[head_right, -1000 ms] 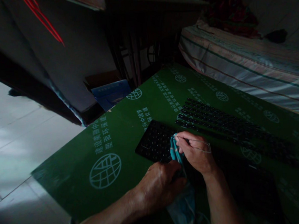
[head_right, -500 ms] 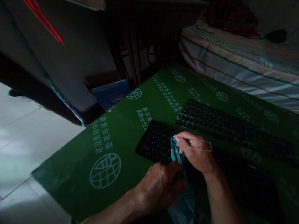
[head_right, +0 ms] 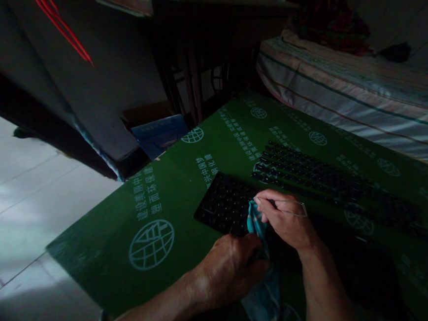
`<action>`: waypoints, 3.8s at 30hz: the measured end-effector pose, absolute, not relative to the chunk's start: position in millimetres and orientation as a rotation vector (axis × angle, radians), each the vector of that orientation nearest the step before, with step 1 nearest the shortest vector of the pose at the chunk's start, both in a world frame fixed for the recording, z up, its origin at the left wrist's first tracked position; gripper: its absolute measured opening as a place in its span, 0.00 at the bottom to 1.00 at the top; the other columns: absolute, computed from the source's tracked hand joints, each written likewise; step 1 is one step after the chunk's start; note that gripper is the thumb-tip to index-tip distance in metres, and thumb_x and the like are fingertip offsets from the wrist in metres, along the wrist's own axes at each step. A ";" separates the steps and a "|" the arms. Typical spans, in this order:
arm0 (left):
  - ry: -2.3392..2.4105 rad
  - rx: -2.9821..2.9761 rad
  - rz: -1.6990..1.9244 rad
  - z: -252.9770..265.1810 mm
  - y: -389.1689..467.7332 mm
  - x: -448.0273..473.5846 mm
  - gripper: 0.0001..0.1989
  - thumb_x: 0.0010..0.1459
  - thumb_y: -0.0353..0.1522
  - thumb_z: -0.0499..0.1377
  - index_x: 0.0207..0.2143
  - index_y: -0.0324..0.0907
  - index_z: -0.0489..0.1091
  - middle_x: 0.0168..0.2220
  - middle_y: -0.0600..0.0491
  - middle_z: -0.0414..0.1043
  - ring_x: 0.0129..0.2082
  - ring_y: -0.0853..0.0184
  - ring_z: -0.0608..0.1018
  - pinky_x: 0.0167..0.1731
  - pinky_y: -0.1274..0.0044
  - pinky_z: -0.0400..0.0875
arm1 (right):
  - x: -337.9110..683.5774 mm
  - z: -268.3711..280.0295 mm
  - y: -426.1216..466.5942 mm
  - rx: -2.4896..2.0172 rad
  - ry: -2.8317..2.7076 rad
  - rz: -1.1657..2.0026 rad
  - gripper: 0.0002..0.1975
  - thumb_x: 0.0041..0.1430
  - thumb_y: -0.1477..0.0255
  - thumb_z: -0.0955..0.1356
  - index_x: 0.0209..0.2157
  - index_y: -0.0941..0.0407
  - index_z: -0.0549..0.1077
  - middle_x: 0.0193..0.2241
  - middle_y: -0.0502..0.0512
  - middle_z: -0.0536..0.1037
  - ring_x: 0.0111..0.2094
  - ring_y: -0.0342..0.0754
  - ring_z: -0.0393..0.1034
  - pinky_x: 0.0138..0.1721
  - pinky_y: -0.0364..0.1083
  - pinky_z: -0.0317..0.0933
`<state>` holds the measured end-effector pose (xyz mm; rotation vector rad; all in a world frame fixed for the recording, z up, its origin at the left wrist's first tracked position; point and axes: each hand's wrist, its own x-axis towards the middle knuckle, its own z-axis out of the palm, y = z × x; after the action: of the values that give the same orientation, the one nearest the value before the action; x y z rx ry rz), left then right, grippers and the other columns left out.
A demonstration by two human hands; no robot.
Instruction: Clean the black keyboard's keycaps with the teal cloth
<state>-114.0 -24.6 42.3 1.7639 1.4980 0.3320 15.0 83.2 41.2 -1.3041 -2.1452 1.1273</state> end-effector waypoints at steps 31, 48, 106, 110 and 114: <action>1.472 1.774 0.288 45.3 -22.5 -114.3 0.10 0.55 0.38 0.50 0.33 0.41 0.65 0.28 0.50 0.73 0.28 0.62 0.77 0.25 0.78 0.67 | 9.4 49.7 77.4 -0.982 -2.523 0.623 0.13 0.59 0.71 0.59 0.30 0.55 0.74 0.26 0.53 0.78 0.24 0.44 0.72 0.33 0.42 0.67; 1.455 1.778 0.276 44.7 -23.2 -113.9 0.11 0.55 0.38 0.50 0.33 0.40 0.65 0.29 0.49 0.74 0.29 0.61 0.77 0.25 0.78 0.68 | 12.5 42.5 79.3 -1.251 -2.207 1.059 0.12 0.57 0.66 0.63 0.31 0.57 0.74 0.19 0.52 0.75 0.22 0.44 0.71 0.24 0.40 0.65; 1.508 1.761 0.303 46.9 -23.1 -114.4 0.09 0.54 0.37 0.51 0.32 0.41 0.64 0.26 0.52 0.72 0.26 0.63 0.75 0.21 0.79 0.61 | 26.8 18.9 65.1 -0.676 -2.450 0.374 0.09 0.61 0.78 0.60 0.36 0.56 0.71 0.31 0.55 0.77 0.34 0.45 0.72 0.41 0.44 0.66; 1.513 1.754 0.342 43.8 -24.0 -113.9 0.09 0.54 0.38 0.51 0.31 0.41 0.63 0.25 0.53 0.71 0.24 0.64 0.75 0.20 0.80 0.60 | 26.2 20.6 65.0 -0.690 -2.425 0.354 0.09 0.61 0.78 0.61 0.34 0.57 0.71 0.30 0.56 0.77 0.33 0.45 0.72 0.40 0.43 0.66; 1.505 1.773 0.324 41.5 -24.6 -113.0 0.09 0.54 0.38 0.51 0.30 0.42 0.63 0.24 0.53 0.71 0.25 0.62 0.75 0.19 0.79 0.59 | 28.1 25.2 63.9 -0.728 -2.447 0.426 0.09 0.61 0.77 0.61 0.33 0.57 0.72 0.28 0.54 0.77 0.30 0.44 0.73 0.38 0.42 0.66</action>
<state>-113.0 -24.6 41.5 1.7733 1.5047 0.3241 28.1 63.9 25.2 -0.7283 -2.4475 0.4256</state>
